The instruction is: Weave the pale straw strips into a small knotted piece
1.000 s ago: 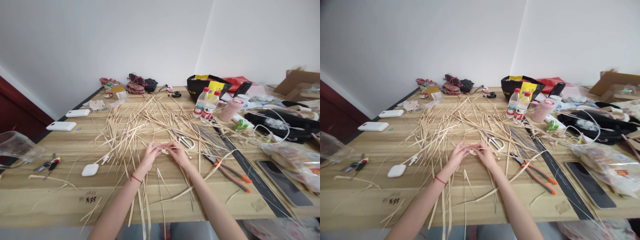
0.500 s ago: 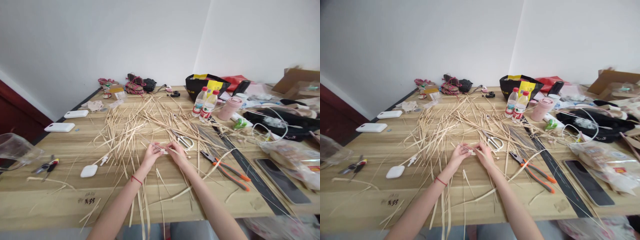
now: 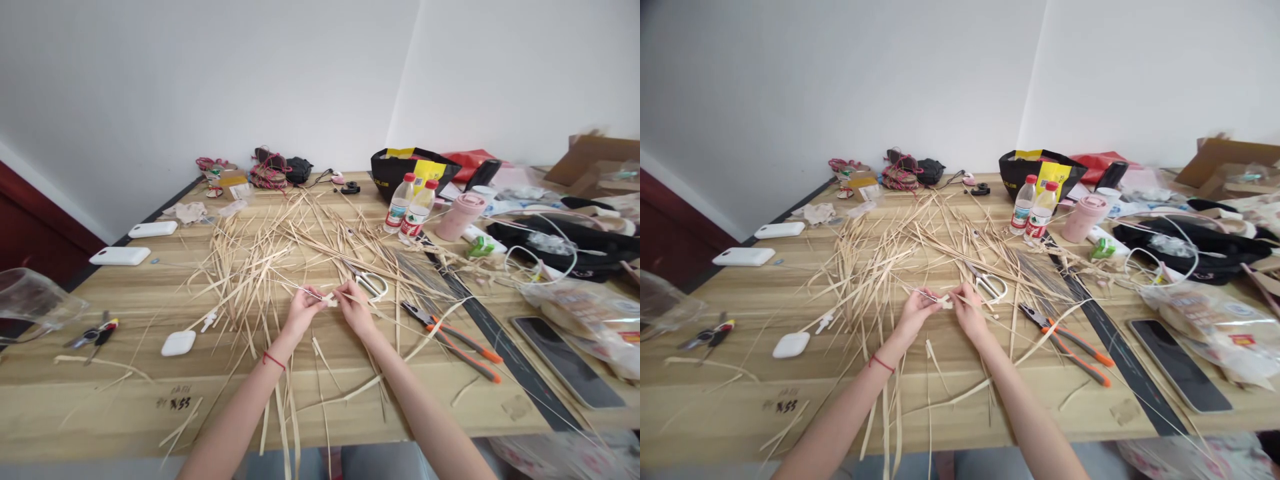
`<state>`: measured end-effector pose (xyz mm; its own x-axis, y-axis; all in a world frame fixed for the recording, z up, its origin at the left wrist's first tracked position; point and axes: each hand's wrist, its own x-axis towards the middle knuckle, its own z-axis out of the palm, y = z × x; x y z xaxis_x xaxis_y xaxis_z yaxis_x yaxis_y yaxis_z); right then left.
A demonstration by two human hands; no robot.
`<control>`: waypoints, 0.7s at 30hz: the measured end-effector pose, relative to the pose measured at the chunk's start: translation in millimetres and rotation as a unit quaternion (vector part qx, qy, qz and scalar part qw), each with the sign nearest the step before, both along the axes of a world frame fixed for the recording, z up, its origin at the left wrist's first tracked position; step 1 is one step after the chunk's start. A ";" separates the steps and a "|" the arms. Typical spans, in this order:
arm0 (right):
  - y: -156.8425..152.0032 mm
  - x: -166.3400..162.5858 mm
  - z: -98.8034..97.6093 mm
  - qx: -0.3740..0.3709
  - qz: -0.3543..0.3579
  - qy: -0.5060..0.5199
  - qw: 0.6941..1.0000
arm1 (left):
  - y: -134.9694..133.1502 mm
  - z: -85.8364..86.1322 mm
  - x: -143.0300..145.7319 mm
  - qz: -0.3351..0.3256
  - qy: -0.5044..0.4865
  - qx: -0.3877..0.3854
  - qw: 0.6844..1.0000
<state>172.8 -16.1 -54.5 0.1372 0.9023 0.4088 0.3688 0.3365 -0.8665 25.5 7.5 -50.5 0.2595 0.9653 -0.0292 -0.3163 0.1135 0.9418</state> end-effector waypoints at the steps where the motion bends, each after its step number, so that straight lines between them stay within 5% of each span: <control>1: -0.1 0.0 -0.1 -0.004 -0.001 0.002 1.000 | -0.1 0.0 0.3 0.001 0.000 -0.001 1.000; 21: 3.7 -4.8 -3.0 -0.039 0.055 0.069 0.995 | 4.1 -9.1 -0.5 0.068 -0.009 -0.031 0.997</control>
